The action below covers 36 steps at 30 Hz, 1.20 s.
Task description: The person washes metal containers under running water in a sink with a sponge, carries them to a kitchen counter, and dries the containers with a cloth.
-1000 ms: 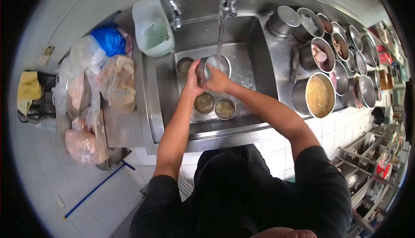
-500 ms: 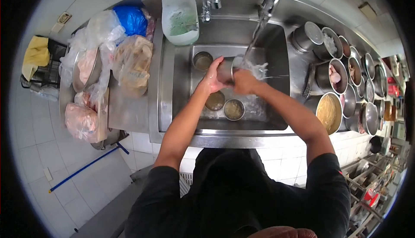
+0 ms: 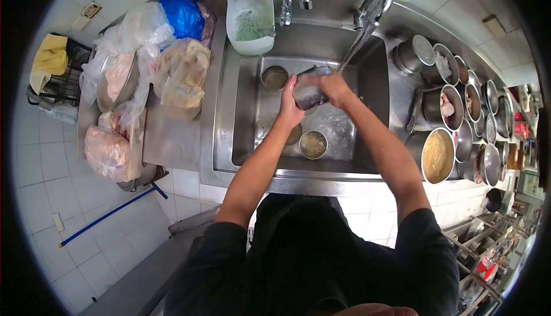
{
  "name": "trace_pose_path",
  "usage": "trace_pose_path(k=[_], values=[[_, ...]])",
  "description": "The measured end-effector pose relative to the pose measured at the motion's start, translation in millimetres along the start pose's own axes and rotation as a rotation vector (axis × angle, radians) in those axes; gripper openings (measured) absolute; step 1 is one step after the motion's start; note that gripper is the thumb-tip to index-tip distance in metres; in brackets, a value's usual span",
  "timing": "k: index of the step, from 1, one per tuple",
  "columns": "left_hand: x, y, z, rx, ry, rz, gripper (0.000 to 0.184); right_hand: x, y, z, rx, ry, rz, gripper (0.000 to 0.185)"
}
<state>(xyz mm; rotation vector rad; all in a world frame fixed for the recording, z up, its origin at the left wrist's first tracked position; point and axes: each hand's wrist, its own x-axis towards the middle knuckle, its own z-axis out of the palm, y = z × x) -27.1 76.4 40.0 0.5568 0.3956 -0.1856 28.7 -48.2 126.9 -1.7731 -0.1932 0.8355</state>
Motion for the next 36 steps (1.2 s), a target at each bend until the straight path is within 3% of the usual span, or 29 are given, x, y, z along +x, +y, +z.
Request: trace_pose_path(k=[1, 3, 4, 7, 8, 11, 12, 15, 16, 19, 20, 22, 23, 24, 27, 29, 30, 33, 34, 36], values=[[-9, 9, 13, -0.014, 0.056, -0.143, 0.056, -1, -2, 5, 0.105, -0.007, 0.066, 0.037], [-28, 34, 30, -0.040, 0.166, -0.432, 0.053, 16, 42, 8, -0.050, -0.276, -0.054, 0.046], [-22, 39, 16, -0.082, 0.055, -0.590, 0.053, 9, 42, 9, -0.430, -0.213, -0.002, 0.058], [-25, 30, 5, -0.015, 0.049, -0.692, 0.053, -13, 17, 3, -0.502, -0.183, 0.127, 0.066], [-32, 24, 9, 0.012, 0.071, -0.540, 0.055, -24, 1, -1, -0.333, -0.124, 0.075, 0.062], [-32, -4, 9, 0.141, 0.026, -0.172, 0.057, 7, 22, 1, 0.723, -0.016, 0.311, 0.062], [-30, -6, 15, 0.137, -0.014, -0.153, 0.064, 4, 18, 8, 0.722, 0.000, 0.282, 0.066], [-22, 2, 4, -0.225, -0.055, -0.375, 0.070, -7, 26, 16, -0.647, -0.098, -0.014, 0.087], [-22, 4, -1, -0.304, -0.149, -0.514, 0.073, -5, 22, 15, -0.726, -0.201, 0.086, 0.089], [-29, -1, 9, 0.210, 0.197, -0.295, 0.073, -9, 4, -7, -0.820, -0.204, -0.036, 0.085], [-26, -3, 7, 0.193, 0.108, -0.207, 0.070, -21, -15, -18, -0.623, -0.168, -0.003, 0.073], [-15, -8, -7, 0.156, -0.065, -0.029, 0.065, -6, -3, -11, 0.173, -0.009, 0.212, 0.066], [-9, -6, -14, 0.090, -0.043, -0.101, 0.061, 3, 6, -4, 0.578, 0.075, 0.312, 0.062], [-2, -3, -21, 0.024, -0.020, -0.176, 0.057, 10, 17, 2, 0.576, -0.009, 0.294, 0.059], [-16, 22, -9, -0.030, 0.048, -0.547, 0.045, -18, 8, 17, -0.095, -0.289, 0.151, 0.059], [-18, 27, -3, 0.028, -0.006, -0.579, 0.046, -20, 9, 6, -0.329, -0.257, 0.114, 0.063], [-16, 27, -8, 0.077, -0.003, -0.526, 0.048, -20, 11, 1, -0.442, -0.242, 0.099, 0.065], [-13, 38, -12, 0.434, -0.191, -0.034, 0.046, 11, 32, -25, -0.052, -0.545, 0.198, 0.075], [-22, 45, 0, 0.520, -0.265, 0.003, 0.045, 13, 19, -27, -0.179, -0.605, 0.288, 0.086], [-31, 59, 26, 0.687, -0.454, 0.077, 0.043, -6, -6, -25, -0.551, -0.359, -0.028, 0.090]])
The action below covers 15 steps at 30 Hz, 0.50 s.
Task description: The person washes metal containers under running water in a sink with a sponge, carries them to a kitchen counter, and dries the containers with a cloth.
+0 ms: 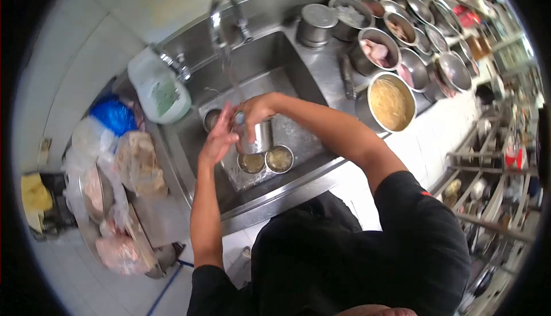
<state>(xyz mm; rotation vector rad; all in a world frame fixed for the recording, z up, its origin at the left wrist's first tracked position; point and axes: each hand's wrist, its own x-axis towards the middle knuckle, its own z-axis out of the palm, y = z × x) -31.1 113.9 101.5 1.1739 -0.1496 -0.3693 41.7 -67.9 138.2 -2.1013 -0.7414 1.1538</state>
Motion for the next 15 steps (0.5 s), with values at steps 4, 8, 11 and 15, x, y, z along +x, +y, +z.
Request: trace_pose_path(k=[4, 8, 11, 15], values=[[3, -12, -19, 0.516, -0.175, -0.435, 0.037, -17, -24, -7, -0.269, 0.145, 0.061, 0.074], [21, -28, 6, 1.135, -0.110, -0.248, 0.027, -53, 1, 19, -0.095, 0.763, 0.058, 0.046], [60, -34, 20, 1.640, -0.256, 0.435, 0.019, -88, 32, 54, -0.024, 0.906, 0.113, 0.043], [101, -66, 6, 1.819, -0.307, 0.329, 0.017, -137, 80, 116, 0.005, 0.957, 0.080, 0.035]])
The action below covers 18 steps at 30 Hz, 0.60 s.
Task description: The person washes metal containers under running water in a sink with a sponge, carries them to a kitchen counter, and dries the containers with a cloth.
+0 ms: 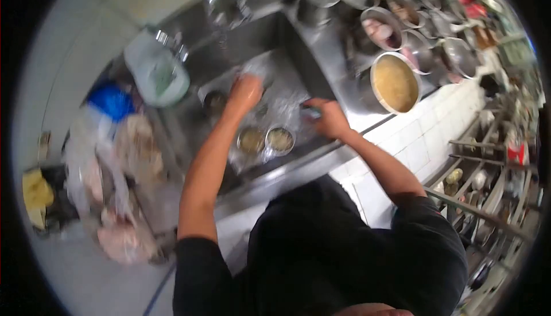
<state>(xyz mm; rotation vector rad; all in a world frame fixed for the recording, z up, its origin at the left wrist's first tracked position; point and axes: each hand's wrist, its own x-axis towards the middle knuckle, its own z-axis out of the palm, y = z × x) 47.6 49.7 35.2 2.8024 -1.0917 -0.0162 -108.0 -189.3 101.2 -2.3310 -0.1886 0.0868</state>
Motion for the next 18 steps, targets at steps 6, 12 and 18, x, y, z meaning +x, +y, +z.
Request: trace_pose_path(k=[6, 12, 18], values=[[-10, 21, -74, -0.494, 0.100, -0.215, 0.027, -75, 16, -13, -0.116, 0.314, -0.102, 0.036], [-29, 45, -86, -0.078, -0.208, -0.020, 0.026, -78, 16, -4, -0.205, 0.397, -0.165, 0.037], [1, 17, -85, 0.201, -0.308, -0.005, 0.020, -75, 17, -4, -0.232, 0.355, -0.167, 0.036]])
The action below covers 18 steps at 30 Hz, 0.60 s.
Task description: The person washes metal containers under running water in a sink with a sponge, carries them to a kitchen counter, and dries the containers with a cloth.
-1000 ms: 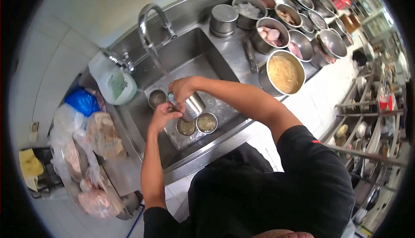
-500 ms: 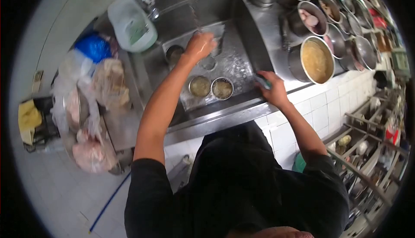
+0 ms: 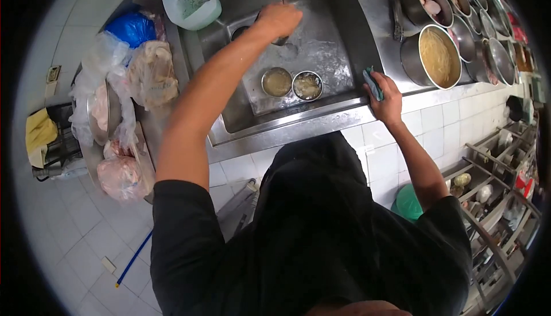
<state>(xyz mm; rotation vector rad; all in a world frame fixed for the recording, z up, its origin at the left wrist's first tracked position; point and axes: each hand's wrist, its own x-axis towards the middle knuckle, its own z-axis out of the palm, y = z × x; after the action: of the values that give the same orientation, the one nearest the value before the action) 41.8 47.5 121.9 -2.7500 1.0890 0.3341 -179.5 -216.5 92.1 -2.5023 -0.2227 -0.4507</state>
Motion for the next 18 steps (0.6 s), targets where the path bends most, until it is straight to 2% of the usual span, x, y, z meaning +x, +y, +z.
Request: trace_pose_path(k=[2, 5, 8, 9, 10, 11, 12, 13, 14, 15, 16, 18], values=[[-2, 0, -17, -0.016, 0.017, 0.008, 0.021, -4, 1, 0, -0.025, -0.007, 0.005, 0.035], [-3, -14, -18, -0.320, 0.166, 0.047, 0.022, -4, 1, 2, -0.018, -0.004, 0.025, 0.036], [-4, -23, -4, -0.585, 0.322, -0.056, 0.025, -8, 2, 1, -0.037, -0.017, 0.079, 0.036], [-5, -25, 9, -0.746, 0.305, -0.168, 0.029, -9, 3, 2, -0.043, -0.007, 0.074, 0.036], [-7, -29, 29, -0.783, 0.322, -0.193, 0.030, -10, 4, 4, -0.044, 0.014, 0.059, 0.036], [-23, -13, 37, -1.257, 0.275, -0.350, 0.029, -9, 3, 3, -0.032, -0.004, 0.081, 0.036], [-35, 2, 37, -1.631, 0.075, -0.591, 0.030, -9, 3, 3, -0.036, -0.002, 0.107, 0.037], [-45, 23, 37, -1.868, 0.093, -0.745, 0.032, -8, -1, 1, -0.026, 0.010, 0.105, 0.036], [-34, 19, 93, -2.155, -0.009, -0.783, 0.039, -8, -4, -2, -0.020, 0.014, 0.105, 0.035], [-34, 33, 113, -2.304, 0.019, -0.738, 0.050, -9, -4, -3, -0.016, 0.018, 0.098, 0.035], [-41, 47, 104, -2.578, -0.125, -0.552, 0.059, -8, -3, -2, -0.011, 0.021, 0.091, 0.035], [-47, 75, 60, -2.700, -0.107, -0.396, 0.062, -9, -1, -1, -0.004, 0.034, 0.085, 0.036]])
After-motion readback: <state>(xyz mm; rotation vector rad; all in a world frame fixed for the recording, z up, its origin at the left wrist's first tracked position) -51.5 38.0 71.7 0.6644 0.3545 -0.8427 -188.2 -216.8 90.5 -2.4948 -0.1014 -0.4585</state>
